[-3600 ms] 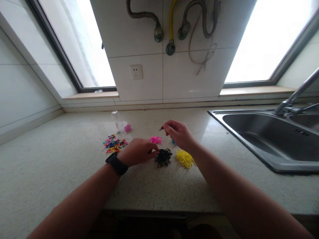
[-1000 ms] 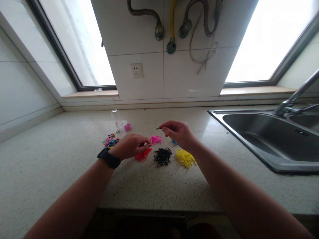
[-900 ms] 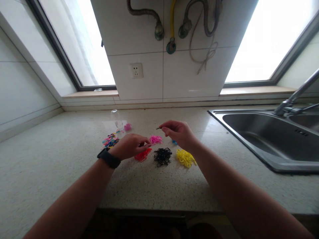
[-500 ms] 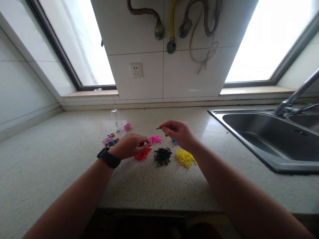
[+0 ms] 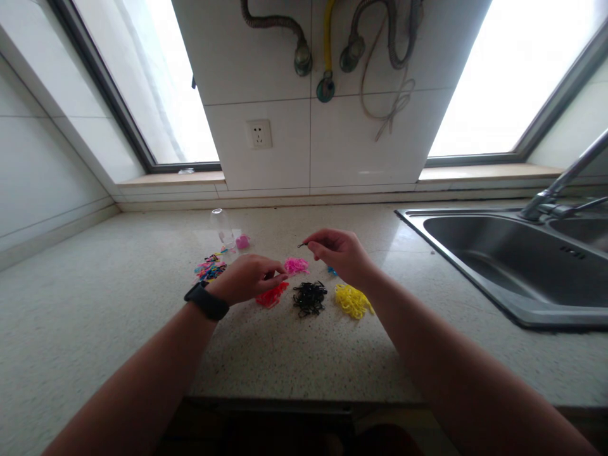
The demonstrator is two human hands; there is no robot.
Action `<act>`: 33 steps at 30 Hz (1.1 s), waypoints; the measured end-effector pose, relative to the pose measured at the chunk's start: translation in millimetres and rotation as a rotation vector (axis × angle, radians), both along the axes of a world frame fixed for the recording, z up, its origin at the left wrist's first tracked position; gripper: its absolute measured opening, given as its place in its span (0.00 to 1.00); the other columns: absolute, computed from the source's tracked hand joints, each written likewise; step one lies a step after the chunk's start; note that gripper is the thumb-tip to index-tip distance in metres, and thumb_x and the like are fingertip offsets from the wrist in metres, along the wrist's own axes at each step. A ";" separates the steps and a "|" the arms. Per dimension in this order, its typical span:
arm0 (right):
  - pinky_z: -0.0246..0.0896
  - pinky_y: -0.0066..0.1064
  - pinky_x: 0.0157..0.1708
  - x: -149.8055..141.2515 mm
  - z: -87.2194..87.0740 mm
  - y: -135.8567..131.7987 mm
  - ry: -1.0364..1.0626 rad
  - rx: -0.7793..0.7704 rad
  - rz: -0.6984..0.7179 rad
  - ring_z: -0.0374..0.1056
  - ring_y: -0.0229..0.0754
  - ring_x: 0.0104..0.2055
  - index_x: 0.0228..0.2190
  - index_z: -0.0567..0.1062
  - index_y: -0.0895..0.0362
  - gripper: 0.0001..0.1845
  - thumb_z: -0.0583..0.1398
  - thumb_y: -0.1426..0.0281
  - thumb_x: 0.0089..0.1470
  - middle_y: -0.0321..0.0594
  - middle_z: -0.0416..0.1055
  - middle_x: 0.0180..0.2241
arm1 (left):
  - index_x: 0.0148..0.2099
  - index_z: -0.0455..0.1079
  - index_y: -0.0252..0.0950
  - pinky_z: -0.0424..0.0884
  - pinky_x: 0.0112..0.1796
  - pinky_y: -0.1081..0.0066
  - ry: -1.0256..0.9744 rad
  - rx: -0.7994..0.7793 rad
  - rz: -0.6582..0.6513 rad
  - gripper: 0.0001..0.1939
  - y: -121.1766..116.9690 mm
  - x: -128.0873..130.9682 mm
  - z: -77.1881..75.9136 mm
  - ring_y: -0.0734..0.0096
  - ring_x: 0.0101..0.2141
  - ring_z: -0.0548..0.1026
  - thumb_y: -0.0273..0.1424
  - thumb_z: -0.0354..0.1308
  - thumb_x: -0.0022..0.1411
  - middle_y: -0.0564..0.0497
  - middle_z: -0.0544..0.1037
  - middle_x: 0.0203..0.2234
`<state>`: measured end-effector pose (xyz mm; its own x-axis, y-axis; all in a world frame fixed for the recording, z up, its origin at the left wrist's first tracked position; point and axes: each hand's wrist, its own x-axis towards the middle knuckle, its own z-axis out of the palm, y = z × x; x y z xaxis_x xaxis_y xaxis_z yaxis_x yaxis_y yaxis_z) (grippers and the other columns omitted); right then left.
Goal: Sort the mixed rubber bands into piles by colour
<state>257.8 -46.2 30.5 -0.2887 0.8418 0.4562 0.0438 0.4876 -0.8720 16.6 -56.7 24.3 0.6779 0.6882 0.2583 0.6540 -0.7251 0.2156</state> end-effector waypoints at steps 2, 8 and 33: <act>0.56 0.28 0.25 -0.1 0.1 0.2 -0.009 -0.001 -0.008 0.61 0.34 0.26 0.35 0.81 0.57 0.12 0.64 0.62 0.53 0.35 0.70 0.24 | 0.40 0.78 0.36 0.57 0.27 0.74 0.000 0.005 -0.004 0.16 -0.3 -0.1 0.1 0.76 0.23 0.69 0.39 0.52 0.70 0.52 0.76 0.22; 0.56 0.28 0.24 -0.3 0.3 0.5 -0.025 0.006 -0.012 0.60 0.33 0.25 0.34 0.80 0.57 0.12 0.63 0.62 0.53 0.35 0.69 0.23 | 0.40 0.78 0.36 0.57 0.27 0.73 0.006 0.006 -0.001 0.16 0.0 0.2 -0.8 0.76 0.23 0.69 0.39 0.53 0.70 0.52 0.76 0.22; 0.52 0.26 0.20 0.8 8.0 -6.9 -0.017 -0.050 0.021 0.57 0.31 0.22 0.30 0.77 0.57 0.14 0.63 0.58 0.54 0.33 0.68 0.22 | 0.38 0.78 0.35 0.57 0.26 0.73 -0.015 0.009 -0.015 0.15 -0.9 -0.5 1.0 0.77 0.22 0.68 0.37 0.53 0.69 0.53 0.75 0.21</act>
